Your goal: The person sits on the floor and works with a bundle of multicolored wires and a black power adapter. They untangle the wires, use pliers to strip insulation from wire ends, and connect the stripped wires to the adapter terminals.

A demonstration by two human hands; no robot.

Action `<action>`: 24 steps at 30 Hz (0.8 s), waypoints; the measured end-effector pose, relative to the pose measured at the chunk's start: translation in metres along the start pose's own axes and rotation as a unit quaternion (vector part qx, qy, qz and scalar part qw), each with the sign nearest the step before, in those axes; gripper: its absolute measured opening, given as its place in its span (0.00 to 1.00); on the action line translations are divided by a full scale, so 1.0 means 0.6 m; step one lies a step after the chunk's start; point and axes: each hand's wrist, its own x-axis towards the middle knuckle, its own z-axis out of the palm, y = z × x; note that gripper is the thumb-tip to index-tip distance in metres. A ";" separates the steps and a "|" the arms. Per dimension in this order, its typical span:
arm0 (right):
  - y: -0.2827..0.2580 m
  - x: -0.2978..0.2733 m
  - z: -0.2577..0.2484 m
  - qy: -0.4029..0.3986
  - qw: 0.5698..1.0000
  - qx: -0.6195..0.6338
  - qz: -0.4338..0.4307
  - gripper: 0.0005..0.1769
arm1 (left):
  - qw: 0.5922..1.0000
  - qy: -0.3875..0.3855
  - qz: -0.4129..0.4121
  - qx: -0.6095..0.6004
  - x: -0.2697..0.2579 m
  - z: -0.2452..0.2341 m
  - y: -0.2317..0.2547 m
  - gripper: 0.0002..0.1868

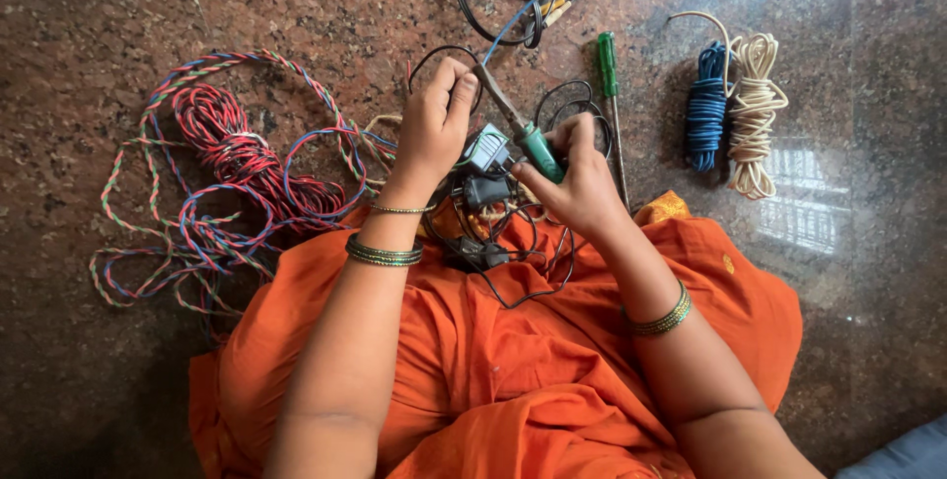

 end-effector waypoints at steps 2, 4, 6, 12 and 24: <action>-0.005 0.003 -0.002 -0.048 0.989 0.131 0.045 0.34 | 1.000 -0.007 -0.014 -0.016 -0.001 -0.001 0.002 0.10; -0.007 0.006 -0.001 -0.106 0.969 0.180 0.130 0.29 | 0.999 -0.008 -0.016 -0.040 -0.004 0.004 0.004 0.11; -0.007 0.007 0.007 -0.172 0.940 0.148 0.255 0.20 | 0.998 -0.002 0.068 0.003 -0.008 0.007 0.004 0.11; 0.005 0.000 0.030 -0.036 0.999 -0.039 -0.007 0.19 | 0.998 -0.033 -0.021 -0.056 -0.006 0.002 -0.009 0.14; 0.007 0.002 0.046 -0.107 0.954 0.202 0.194 0.17 | 0.983 -0.146 -0.099 -0.053 -0.004 -0.011 -0.012 0.25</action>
